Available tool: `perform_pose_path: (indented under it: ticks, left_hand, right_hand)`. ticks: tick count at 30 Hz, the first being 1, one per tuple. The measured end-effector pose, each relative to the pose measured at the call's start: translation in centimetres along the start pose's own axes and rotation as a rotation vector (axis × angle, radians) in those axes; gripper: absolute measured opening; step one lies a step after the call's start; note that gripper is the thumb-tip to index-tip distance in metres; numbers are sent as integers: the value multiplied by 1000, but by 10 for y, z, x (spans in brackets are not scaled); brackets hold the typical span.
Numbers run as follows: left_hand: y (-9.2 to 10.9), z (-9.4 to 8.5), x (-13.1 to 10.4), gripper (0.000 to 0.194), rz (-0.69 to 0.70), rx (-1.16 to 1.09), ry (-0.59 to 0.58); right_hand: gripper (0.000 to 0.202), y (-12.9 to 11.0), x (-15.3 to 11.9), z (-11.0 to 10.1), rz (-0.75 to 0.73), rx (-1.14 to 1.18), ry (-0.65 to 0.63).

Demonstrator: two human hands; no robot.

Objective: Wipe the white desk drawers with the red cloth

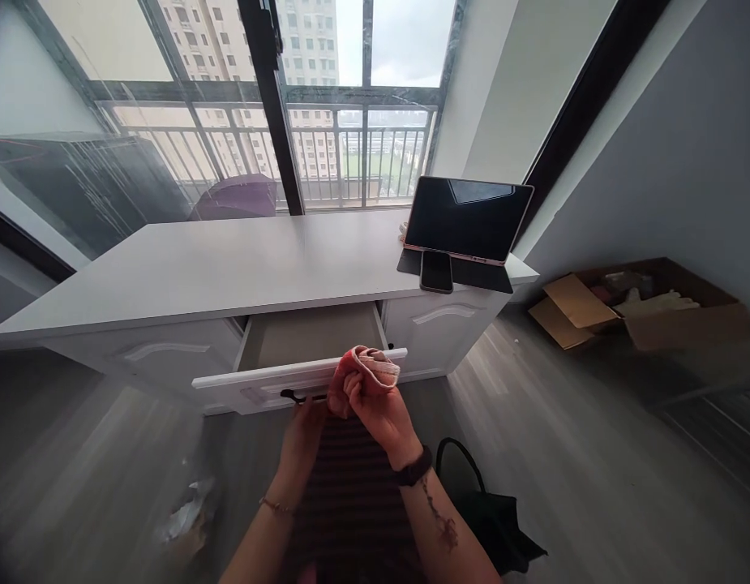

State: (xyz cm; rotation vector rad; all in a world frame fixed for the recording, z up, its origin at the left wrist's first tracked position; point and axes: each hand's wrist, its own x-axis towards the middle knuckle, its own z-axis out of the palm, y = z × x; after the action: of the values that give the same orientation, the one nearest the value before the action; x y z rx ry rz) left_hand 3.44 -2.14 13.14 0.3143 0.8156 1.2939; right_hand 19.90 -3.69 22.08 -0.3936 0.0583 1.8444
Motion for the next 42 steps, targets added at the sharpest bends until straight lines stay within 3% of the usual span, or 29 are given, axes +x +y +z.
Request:
perform_pose_path:
  ticks: [6, 15, 24, 31, 36, 42]
  left_hand:
    - [3, 7, 5, 21, 7, 22, 129]
    - [4, 4, 8, 27, 16, 64, 132]
    - [12, 7, 14, 30, 41, 162, 69]
    - [15, 8, 25, 30, 70, 170, 108]
    - [20, 12, 36, 29, 59, 180, 95]
    - [26, 23, 48, 29, 66, 195, 100]
  right_hand:
    - [18, -27, -12, -19, -90, 17, 0]
    - [25, -51, -19, -39, -162, 229, -27]
    - [34, -56, -24, -54, -479, 166, 184]
    - [34, -42, -24, -80, -461, 94, 215]
    - [34, -36, -25, -79, -391, 224, 263]
    - [31, -31, -28, -76, -384, 179, 238]
